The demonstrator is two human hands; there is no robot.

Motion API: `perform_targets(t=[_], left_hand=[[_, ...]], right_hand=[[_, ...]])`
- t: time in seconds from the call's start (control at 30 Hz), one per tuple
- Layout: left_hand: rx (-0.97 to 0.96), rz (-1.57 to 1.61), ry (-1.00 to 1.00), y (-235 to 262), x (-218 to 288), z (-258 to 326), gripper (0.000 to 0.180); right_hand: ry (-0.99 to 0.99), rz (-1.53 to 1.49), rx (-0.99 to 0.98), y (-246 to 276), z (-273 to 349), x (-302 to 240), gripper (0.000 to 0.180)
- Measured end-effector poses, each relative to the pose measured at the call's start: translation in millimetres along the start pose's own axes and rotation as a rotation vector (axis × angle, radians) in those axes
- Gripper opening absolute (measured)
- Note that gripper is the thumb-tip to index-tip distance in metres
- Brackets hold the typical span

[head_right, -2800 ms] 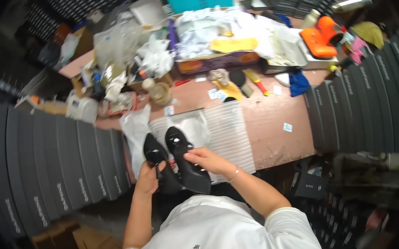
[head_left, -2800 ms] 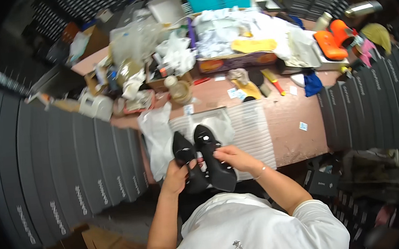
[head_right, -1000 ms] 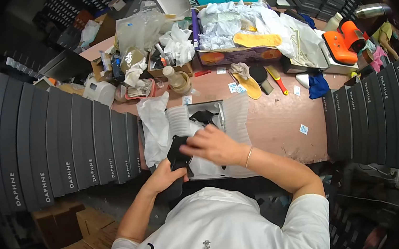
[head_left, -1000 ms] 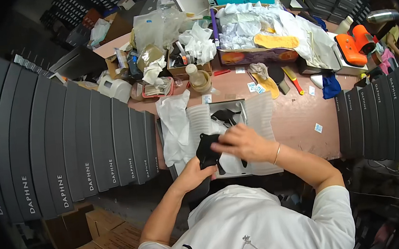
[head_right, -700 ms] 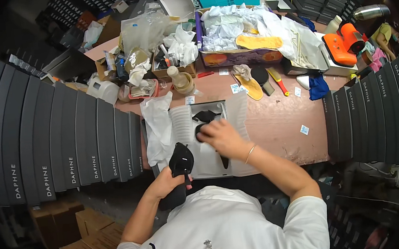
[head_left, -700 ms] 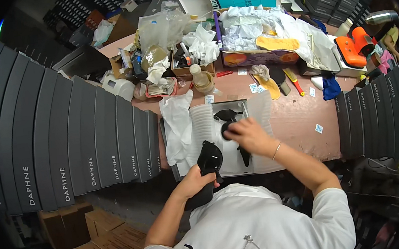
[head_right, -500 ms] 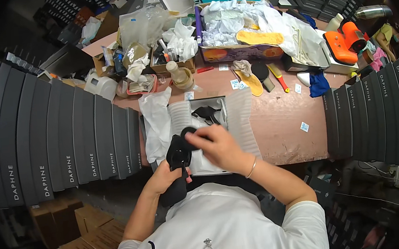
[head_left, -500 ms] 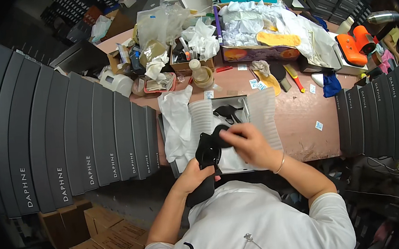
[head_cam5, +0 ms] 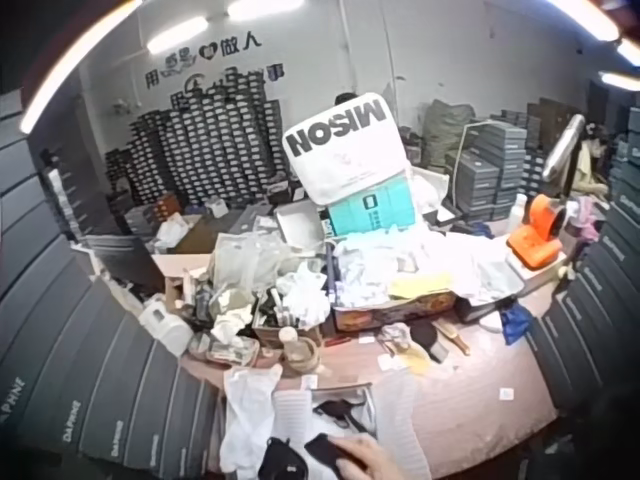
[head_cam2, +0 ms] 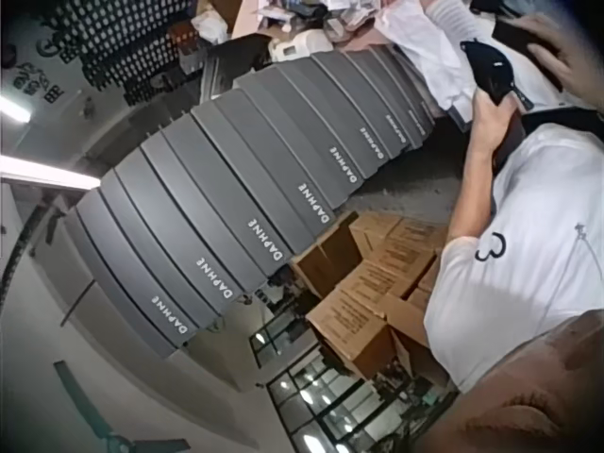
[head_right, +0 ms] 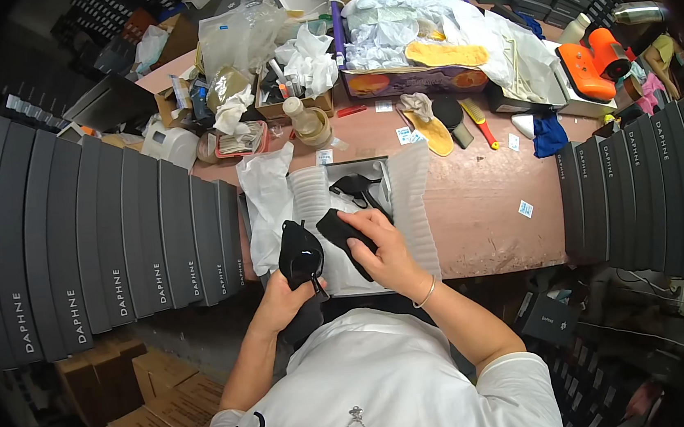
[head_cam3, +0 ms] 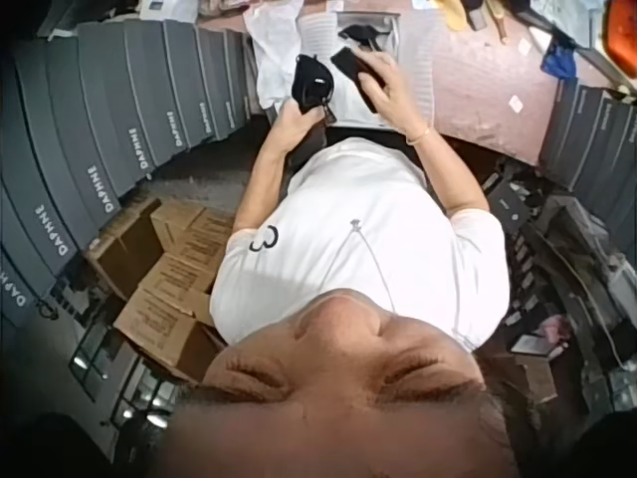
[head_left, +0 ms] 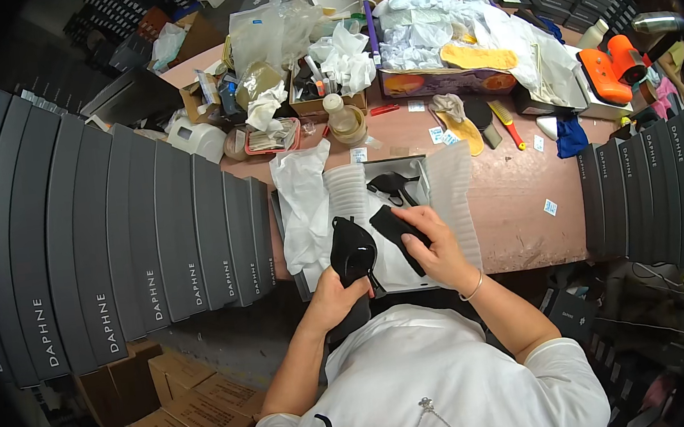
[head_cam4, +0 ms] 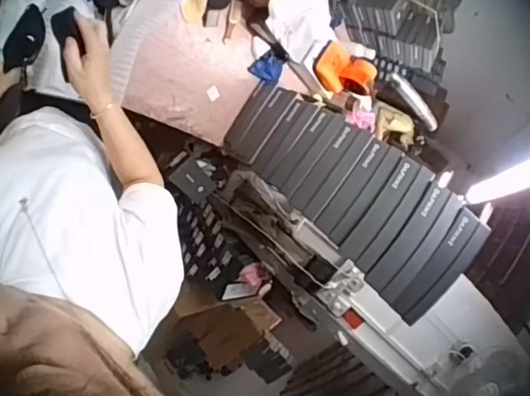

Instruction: Inspecting, cleaning, and packing high-heeled shoes into boxes for shipment.

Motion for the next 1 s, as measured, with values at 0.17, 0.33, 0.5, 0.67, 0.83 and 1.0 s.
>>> perform_targets(t=[0.17, 0.33, 0.5, 0.67, 0.83, 1.0], left_hand=[[0.021, -0.081, 0.024, -2, 0, 3, 0.013], [0.058, -0.179, -0.021, -10, -3, 4, 0.022], [0.034, -0.2, 0.059, -12, -18, 6, 0.017], [0.036, -0.112, 0.083, -23, -25, 10, 0.017], [-0.004, 0.082, 0.077, -22, -21, 4, 0.011], [-0.049, 0.146, 0.118, -25, -20, 6, 0.01]], right_hand=[[-0.093, -0.119, -0.036, -8, 6, 0, 0.051], [-0.113, -0.116, -0.147, -30, 7, 3, 0.086], [-0.171, -0.125, -0.175, -37, 11, 14, 0.058], [-0.171, -0.057, -0.075, -35, 11, 26, 0.04], [-0.239, -0.239, -0.174, -36, 3, 22, 0.038], [-0.261, -0.189, -0.281, -31, 3, 16, 0.053]])
Point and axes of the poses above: each hand's wrist, its own z-axis away from the middle knuckle, its own y-axis out of the back of the hand, x = y × z, the point moved 10 cm from there along -z, towards the middle knuckle, and after that the axes turned 5 degrees about -z, right-handed, at the moved point
